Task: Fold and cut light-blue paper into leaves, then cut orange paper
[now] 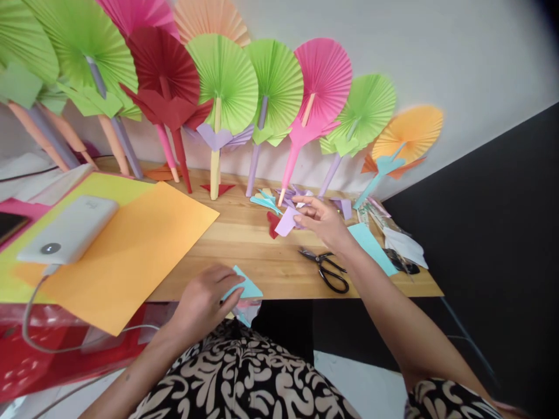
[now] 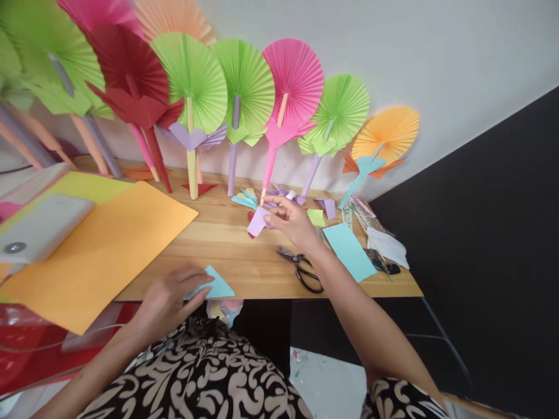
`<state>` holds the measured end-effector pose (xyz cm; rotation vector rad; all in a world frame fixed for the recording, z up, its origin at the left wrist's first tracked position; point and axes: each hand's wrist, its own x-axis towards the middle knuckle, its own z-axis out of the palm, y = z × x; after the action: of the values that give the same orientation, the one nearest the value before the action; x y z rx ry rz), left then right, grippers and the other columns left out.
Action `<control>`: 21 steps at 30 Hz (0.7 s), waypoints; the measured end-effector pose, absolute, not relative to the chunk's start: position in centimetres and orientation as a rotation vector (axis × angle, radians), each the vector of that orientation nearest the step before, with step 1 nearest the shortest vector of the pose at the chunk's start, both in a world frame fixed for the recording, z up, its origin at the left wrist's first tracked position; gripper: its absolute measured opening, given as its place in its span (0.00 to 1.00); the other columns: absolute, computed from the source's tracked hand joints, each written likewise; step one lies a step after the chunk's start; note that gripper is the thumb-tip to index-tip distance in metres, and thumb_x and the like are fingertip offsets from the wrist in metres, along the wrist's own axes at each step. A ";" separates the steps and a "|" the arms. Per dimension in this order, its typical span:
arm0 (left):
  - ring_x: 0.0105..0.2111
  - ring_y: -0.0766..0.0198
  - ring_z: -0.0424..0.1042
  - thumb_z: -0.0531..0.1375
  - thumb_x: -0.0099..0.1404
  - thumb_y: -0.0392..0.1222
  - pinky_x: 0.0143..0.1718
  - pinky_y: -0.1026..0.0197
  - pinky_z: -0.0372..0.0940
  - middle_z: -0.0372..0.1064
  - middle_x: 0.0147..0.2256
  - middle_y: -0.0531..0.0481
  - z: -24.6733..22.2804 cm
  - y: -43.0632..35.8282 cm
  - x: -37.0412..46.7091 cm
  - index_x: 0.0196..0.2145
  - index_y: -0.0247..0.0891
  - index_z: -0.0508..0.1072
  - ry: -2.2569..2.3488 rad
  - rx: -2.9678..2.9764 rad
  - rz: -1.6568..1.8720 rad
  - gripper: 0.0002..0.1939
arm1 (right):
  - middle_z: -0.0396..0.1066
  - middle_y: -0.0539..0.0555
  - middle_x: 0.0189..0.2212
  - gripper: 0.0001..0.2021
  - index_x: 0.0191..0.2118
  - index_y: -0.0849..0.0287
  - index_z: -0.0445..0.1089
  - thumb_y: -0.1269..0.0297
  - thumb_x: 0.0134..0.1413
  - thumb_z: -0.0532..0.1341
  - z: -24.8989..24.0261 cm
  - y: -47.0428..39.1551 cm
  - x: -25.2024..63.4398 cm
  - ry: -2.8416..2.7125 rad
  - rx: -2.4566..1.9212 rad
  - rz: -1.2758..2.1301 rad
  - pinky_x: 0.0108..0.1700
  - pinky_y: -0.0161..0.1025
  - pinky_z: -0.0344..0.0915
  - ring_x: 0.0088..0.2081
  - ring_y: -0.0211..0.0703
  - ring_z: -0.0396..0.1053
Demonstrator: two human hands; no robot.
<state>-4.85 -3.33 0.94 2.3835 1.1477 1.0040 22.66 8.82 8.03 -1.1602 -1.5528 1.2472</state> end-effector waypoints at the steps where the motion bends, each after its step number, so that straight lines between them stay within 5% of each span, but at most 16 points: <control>1: 0.36 0.60 0.73 0.55 0.70 0.37 0.37 0.60 0.66 0.75 0.37 0.45 1.6 -2.9 -4.6 0.39 0.37 0.77 1.175 2.335 1.087 0.10 | 0.76 0.48 0.31 0.21 0.49 0.53 0.72 0.59 0.47 0.70 8.1 8.2 21.8 -1.578 -1.148 1.257 0.36 0.39 0.70 0.32 0.39 0.73; 7: 0.35 0.63 0.70 0.60 0.66 0.43 0.34 0.62 0.64 0.74 0.40 0.45 3.5 2.2 -2.2 0.47 0.36 0.75 1.215 1.755 1.270 0.14 | 0.75 0.48 0.31 0.21 0.50 0.53 0.70 0.61 0.49 0.68 6.9 6.5 17.9 -1.636 -1.055 1.272 0.37 0.40 0.68 0.32 0.40 0.72; 13: 0.25 0.70 0.61 0.64 0.59 0.51 0.29 0.65 0.55 0.63 0.23 0.55 3.3 4.5 -0.6 0.24 0.35 0.69 0.967 1.321 1.140 0.17 | 0.72 0.47 0.28 0.18 0.49 0.53 0.72 0.55 0.52 0.66 5.6 6.1 16.9 -1.552 -1.104 1.233 0.33 0.37 0.65 0.30 0.39 0.69; 21: 0.25 0.70 0.59 0.66 0.54 0.53 0.29 0.65 0.55 0.62 0.23 0.55 2.0 4.7 -0.4 0.23 0.36 0.67 0.964 1.168 1.228 0.19 | 0.76 0.50 0.36 0.20 0.51 0.51 0.72 0.57 0.51 0.68 4.0 5.3 17.2 -1.508 -1.131 1.276 0.41 0.40 0.69 0.37 0.42 0.72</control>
<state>-0.43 4.67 1.97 1.1683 0.9642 1.2277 17.19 5.27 4.02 -1.1310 -1.5084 1.2759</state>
